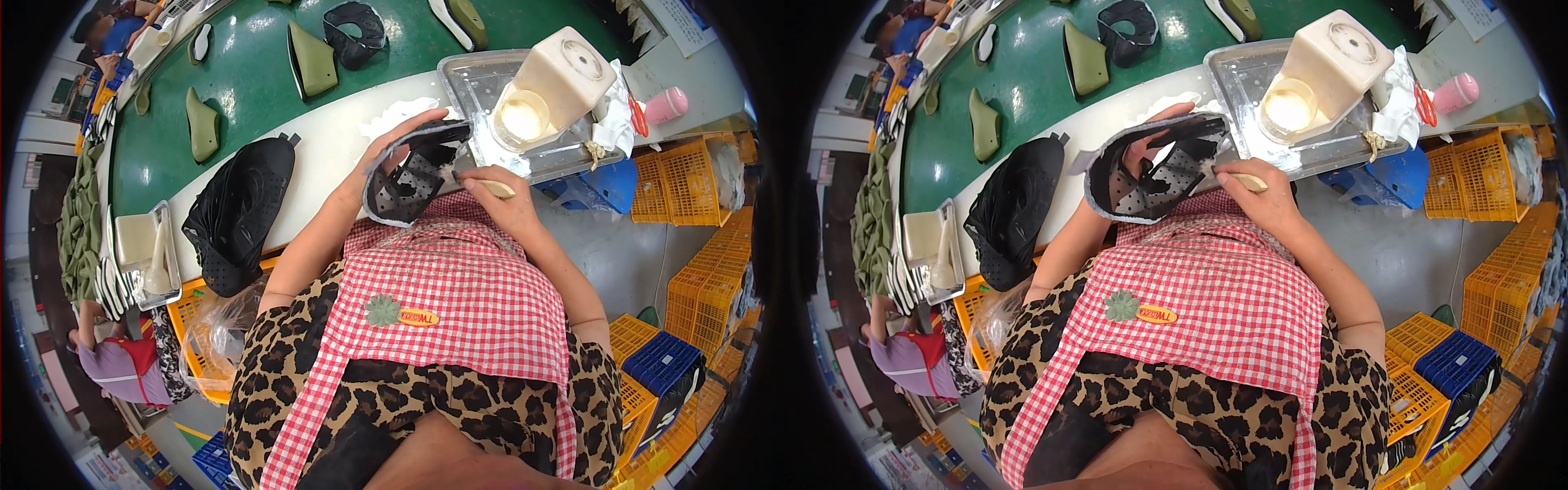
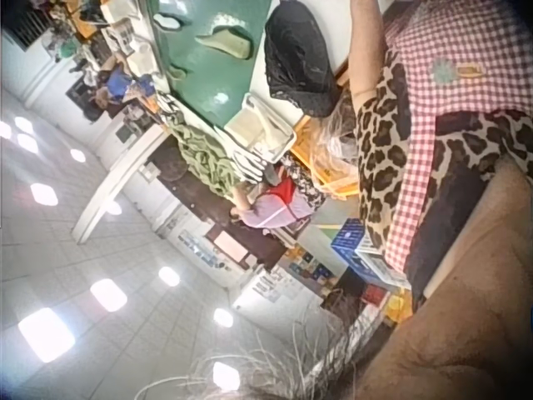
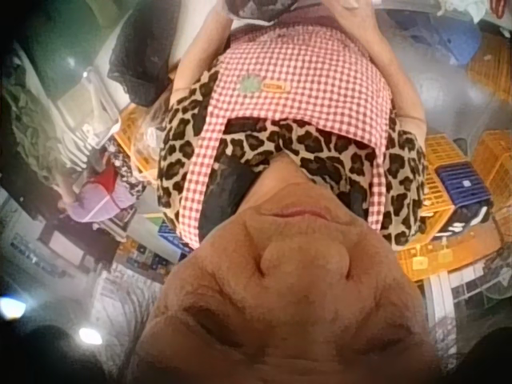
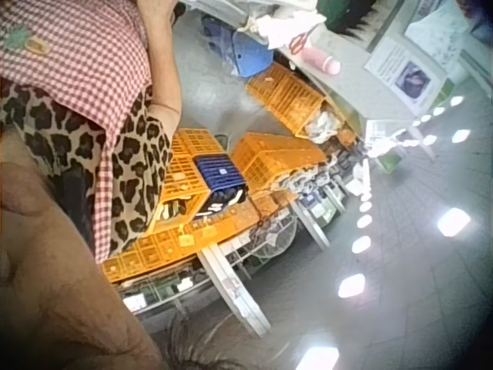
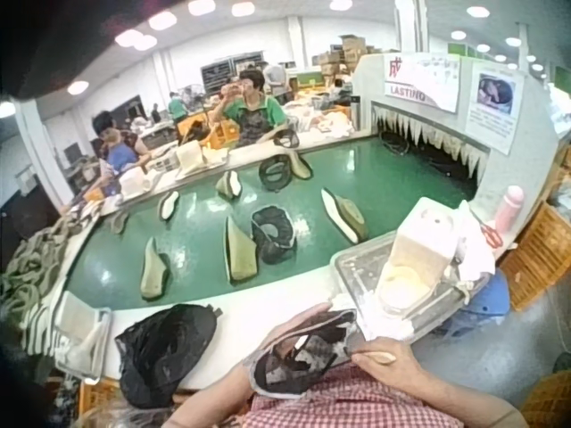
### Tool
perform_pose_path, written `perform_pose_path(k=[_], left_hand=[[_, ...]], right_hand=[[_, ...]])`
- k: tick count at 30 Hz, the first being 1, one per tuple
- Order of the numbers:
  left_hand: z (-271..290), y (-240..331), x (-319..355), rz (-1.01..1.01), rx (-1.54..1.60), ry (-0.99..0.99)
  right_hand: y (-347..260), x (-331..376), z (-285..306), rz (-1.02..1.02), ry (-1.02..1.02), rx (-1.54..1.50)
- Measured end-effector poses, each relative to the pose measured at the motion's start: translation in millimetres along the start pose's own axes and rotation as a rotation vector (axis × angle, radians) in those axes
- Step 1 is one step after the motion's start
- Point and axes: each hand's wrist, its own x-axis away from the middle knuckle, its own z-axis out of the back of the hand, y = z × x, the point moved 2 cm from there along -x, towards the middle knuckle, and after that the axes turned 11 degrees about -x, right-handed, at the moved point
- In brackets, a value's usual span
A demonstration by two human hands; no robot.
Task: Applying glue to the interior edges of black mesh shoe uppers using a small brush.
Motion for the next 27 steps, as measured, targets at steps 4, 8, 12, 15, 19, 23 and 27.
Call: perform_pose_path(k=[4, 8, 12, 15, 19, 23, 27], left_hand=[[-1.0, -3.0, 0.5, -0.068, -0.001, 0.007], [3.2, -7.9, 1.4, -0.066, -0.062, 0.026], [-6.2, 4.7, 2.8, 0.000, -0.062, 0.052], [-9.1, 12.5, 5.0, -0.142, -0.227, 0.084], [-5.7, 8.0, 5.8, -0.085, -0.058, 0.162], [-10.1, 13.7, 6.4, -0.188, -0.183, 0.246], [1.3, -5.3, 1.4, -0.220, -0.083, 0.267]], right_hand=[[-5.4, 10.4, 0.8, -0.068, -0.086, -0.123], [-15.9, 12.4, 10.6, -0.189, -0.063, -0.354], [-4.2, 2.2, 8.3, -0.074, 0.099, -0.272], [-1.3, 3.8, 2.1, -0.049, 0.019, -0.202], [-19.6, 14.0, -3.0, -0.005, -0.089, -0.185], [-35.0, 17.4, -0.2, 0.087, -0.205, -0.165], [-50.3, 21.6, 2.5, 0.127, -0.242, -0.208]])
